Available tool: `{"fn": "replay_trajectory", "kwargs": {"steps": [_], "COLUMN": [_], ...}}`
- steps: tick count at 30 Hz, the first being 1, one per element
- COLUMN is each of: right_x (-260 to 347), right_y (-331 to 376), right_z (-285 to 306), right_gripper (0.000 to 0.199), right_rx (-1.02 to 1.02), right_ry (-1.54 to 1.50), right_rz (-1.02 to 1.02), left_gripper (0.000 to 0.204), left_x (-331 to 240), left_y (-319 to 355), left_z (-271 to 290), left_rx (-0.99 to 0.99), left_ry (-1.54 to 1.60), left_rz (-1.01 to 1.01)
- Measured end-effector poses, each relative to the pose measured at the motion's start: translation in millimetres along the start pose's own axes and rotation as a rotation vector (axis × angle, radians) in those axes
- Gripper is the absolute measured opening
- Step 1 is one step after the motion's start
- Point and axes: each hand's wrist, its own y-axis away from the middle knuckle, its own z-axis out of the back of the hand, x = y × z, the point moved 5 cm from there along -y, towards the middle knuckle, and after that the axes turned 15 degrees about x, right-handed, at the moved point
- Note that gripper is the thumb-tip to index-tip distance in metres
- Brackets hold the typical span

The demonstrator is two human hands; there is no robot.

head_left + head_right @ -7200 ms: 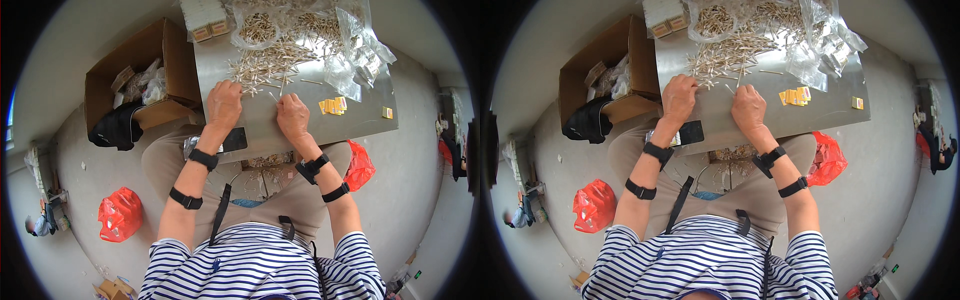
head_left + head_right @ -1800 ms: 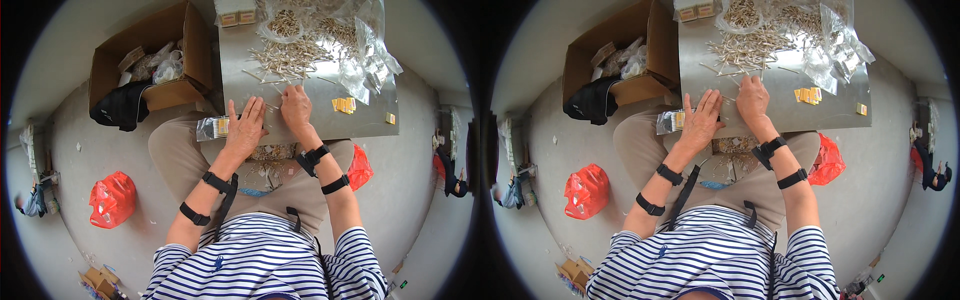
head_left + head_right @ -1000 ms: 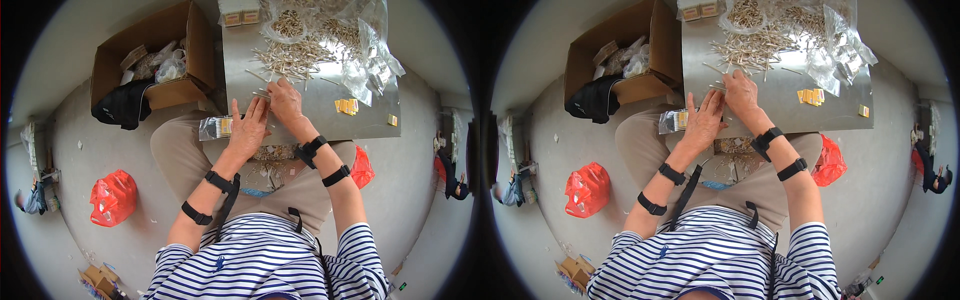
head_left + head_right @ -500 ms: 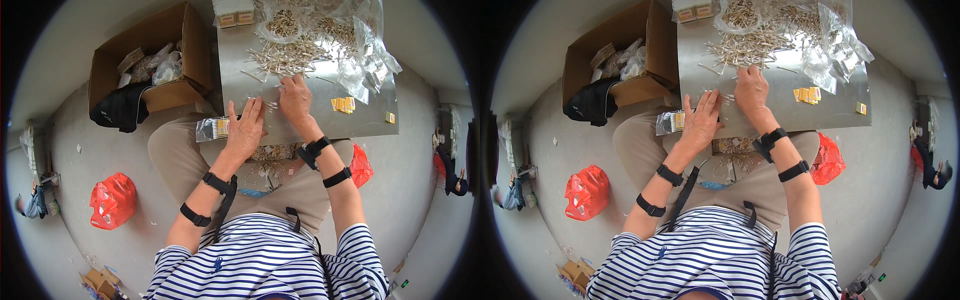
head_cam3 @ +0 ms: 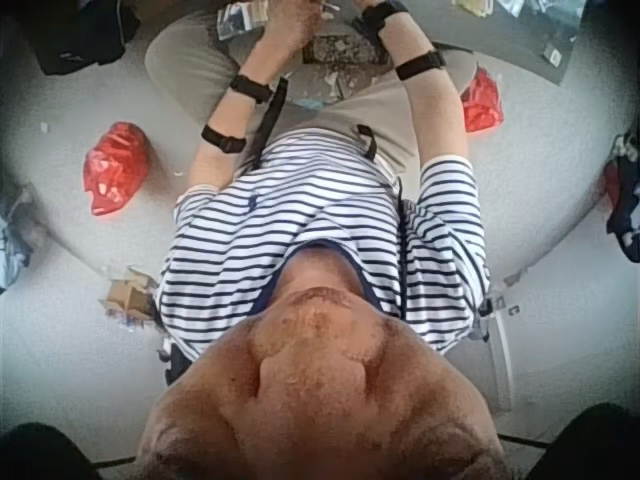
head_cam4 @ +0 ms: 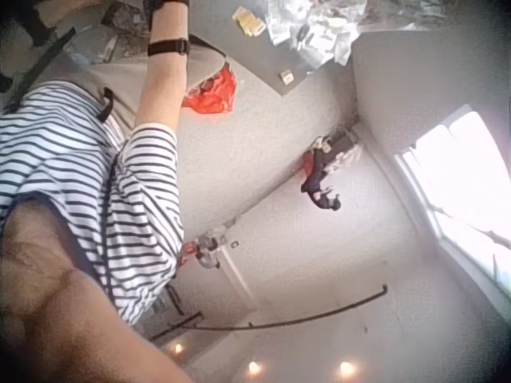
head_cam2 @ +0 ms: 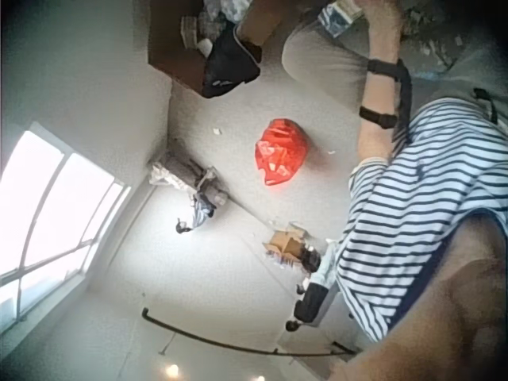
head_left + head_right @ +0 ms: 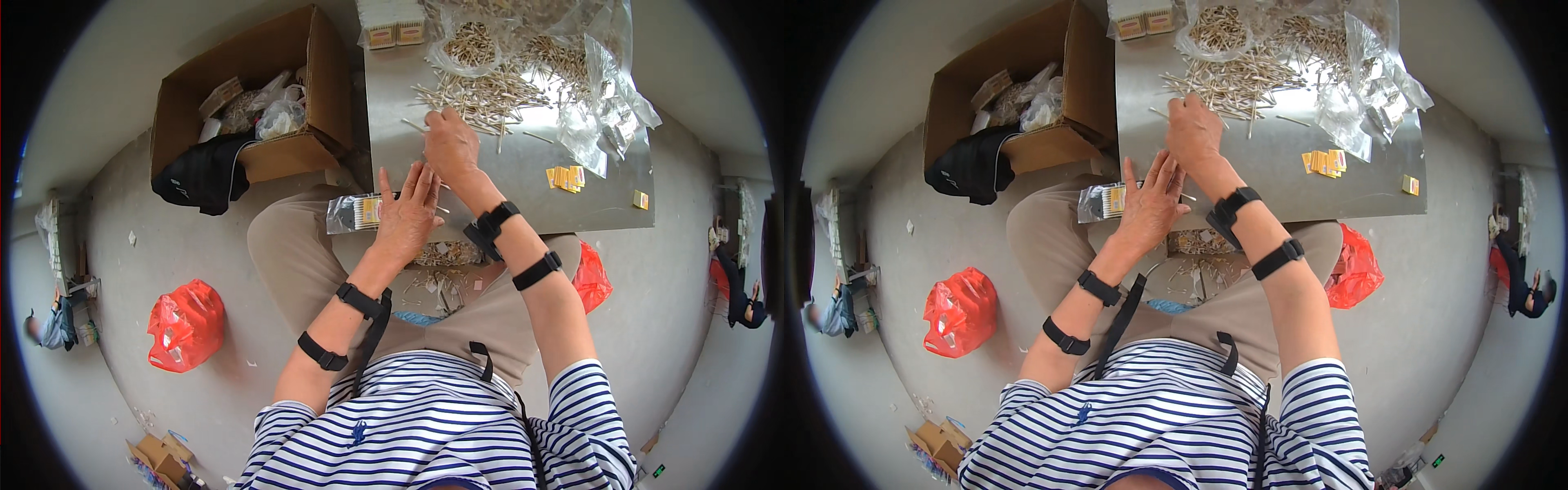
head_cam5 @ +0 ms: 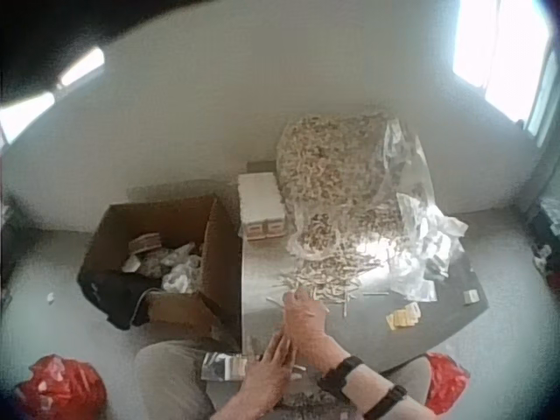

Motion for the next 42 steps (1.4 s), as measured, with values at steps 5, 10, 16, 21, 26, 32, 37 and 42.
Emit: {"fn": "replay_trajectory", "kwargs": {"steps": [5,10,16,21,26,32,37,42], "right_x": [-2.5,-20.1,-7.7,-2.9,-16.1,-20.1,-16.6,-9.9], "right_y": [1.6,37.9,85.5,109.4,107.5,104.1,107.2,111.6], "right_z": [-5.6,3.4,-0.6,10.6,3.0,-5.1,-1.3,6.5], "right_gripper": [0.014,0.012,0.015,0.054,0.052,0.047,0.046,0.051], "right_rx": [0.074,0.090,-0.007,0.055,0.061,0.007,0.013,0.106], "right_ry": [0.277,0.172,0.093,0.166,0.216,0.209,0.213,0.145], "right_rz": [0.174,0.132,0.232,0.355,0.359,0.337,0.336,0.350], "left_gripper": [0.077,0.073,0.074,0.075,0.071,0.052,0.022,0.012], "left_x": [0.5,0.9,3.1,1.8,3.9,14.9,18.3,18.8], "left_y": [0.0,1.2,1.9,3.5,1.8,0.4,0.9,-6.7], "left_z": [-1.4,1.4,-4.5,-2.3,5.4,18.4,18.5,13.7], "left_rx": [-0.001,-0.005,-0.027,-0.076,-0.021,-0.204,-0.276,-0.323], "left_ry": [0.015,0.020,0.028,0.054,0.138,0.198,0.251,0.179], "left_rz": [-0.003,-0.001,-0.010,-0.006,-0.011,-0.052,-0.077,-0.021]}}
